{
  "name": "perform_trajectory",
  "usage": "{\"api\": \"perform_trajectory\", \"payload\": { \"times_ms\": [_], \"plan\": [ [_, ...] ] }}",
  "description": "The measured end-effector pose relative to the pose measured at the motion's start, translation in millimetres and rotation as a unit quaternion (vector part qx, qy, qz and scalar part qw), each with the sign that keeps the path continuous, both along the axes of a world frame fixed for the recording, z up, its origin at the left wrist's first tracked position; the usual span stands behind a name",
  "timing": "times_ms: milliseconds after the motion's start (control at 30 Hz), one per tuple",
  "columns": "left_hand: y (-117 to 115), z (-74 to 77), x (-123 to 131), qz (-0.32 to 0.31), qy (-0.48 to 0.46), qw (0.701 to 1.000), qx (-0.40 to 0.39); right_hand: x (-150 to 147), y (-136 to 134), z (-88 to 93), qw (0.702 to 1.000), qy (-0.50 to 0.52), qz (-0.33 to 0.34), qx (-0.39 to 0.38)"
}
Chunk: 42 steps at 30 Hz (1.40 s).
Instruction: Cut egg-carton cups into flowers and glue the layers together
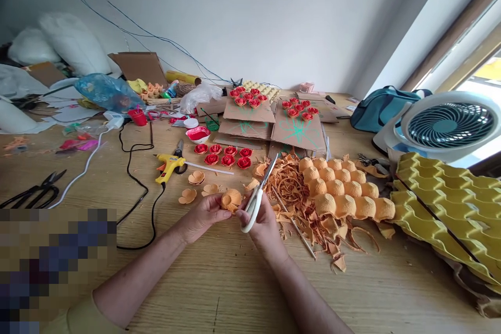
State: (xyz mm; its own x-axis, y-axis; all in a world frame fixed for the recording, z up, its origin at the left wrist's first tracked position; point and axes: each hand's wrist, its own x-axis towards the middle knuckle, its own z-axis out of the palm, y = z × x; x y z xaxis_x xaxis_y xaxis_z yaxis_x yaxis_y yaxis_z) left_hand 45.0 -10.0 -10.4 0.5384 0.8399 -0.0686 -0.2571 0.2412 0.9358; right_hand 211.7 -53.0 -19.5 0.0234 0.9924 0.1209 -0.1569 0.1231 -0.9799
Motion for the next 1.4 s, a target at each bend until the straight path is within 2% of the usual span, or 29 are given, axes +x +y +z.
{"api": "perform_trajectory", "payload": {
  "times_ms": [100, 200, 300, 433, 533, 700, 833, 900, 1000, 1067, 1167, 1233, 1300, 1333, 1400],
  "plan": [
    [-1.5, -2.0, 1.6, -0.011, -0.005, 1.0, -0.004, 0.7, -0.6, -1.1, 1.0, 0.018, 0.003, -0.015],
    [-1.2, -2.3, 0.1, -0.007, -0.037, 0.998, -0.044, 2.7, -2.0, -3.6, 0.999, 0.022, 0.029, -0.011],
    [0.3, -1.8, -1.9, 0.012, -0.051, 0.994, -0.092, 5.9, -1.8, -6.9, 0.998, -0.008, 0.062, 0.014],
    [2.0, -1.1, -4.2, 0.005, -0.017, 0.996, -0.091, 11.7, 1.2, -6.7, 0.995, -0.073, 0.066, 0.031],
    [4.4, -3.2, -8.2, 0.007, 0.038, 0.998, -0.059, 16.3, 2.5, -1.2, 0.991, -0.116, 0.054, 0.046],
    [17.3, -12.4, -14.6, 0.002, 0.176, 0.981, 0.082, 21.3, 6.5, 4.1, 0.969, -0.222, 0.051, 0.093],
    [21.2, -12.9, -11.6, 0.026, 0.165, 0.975, 0.147, 24.9, 12.6, -1.5, 0.943, -0.303, -0.005, 0.141],
    [20.8, -11.8, -9.8, 0.067, 0.144, 0.973, 0.165, 26.6, 14.8, -4.4, 0.931, -0.33, -0.037, 0.149],
    [21.7, -12.8, -9.3, 0.156, 0.092, 0.973, 0.14, 26.9, 16.5, -7.2, 0.94, -0.306, -0.046, 0.143],
    [23.1, -13.9, -10.1, 0.203, 0.041, 0.974, 0.087, 25.2, 16.5, -8.0, 0.958, -0.259, -0.019, 0.119],
    [22.5, -11.8, -11.5, 0.197, -0.046, 0.979, 0.011, 21.8, 13.7, -6.7, 0.983, -0.15, 0.096, 0.047],
    [19.4, -8.1, -12.4, 0.165, -0.098, 0.981, -0.018, 19.9, 9.9, -3.8, 0.976, -0.076, 0.204, -0.006],
    [14.3, -5.2, -13.1, 0.152, -0.131, 0.979, -0.044, 18.4, 5.3, -0.3, 0.959, -0.036, 0.277, -0.044],
    [11.3, -4.7, -13.1, 0.152, -0.136, 0.977, -0.06, 17.8, 3.1, 1.0, 0.952, -0.031, 0.3, -0.054],
    [5.3, -5.6, -12.0, 0.146, -0.133, 0.976, -0.09, 17.1, -0.1, 1.7, 0.958, -0.05, 0.275, -0.069]
  ]
}}
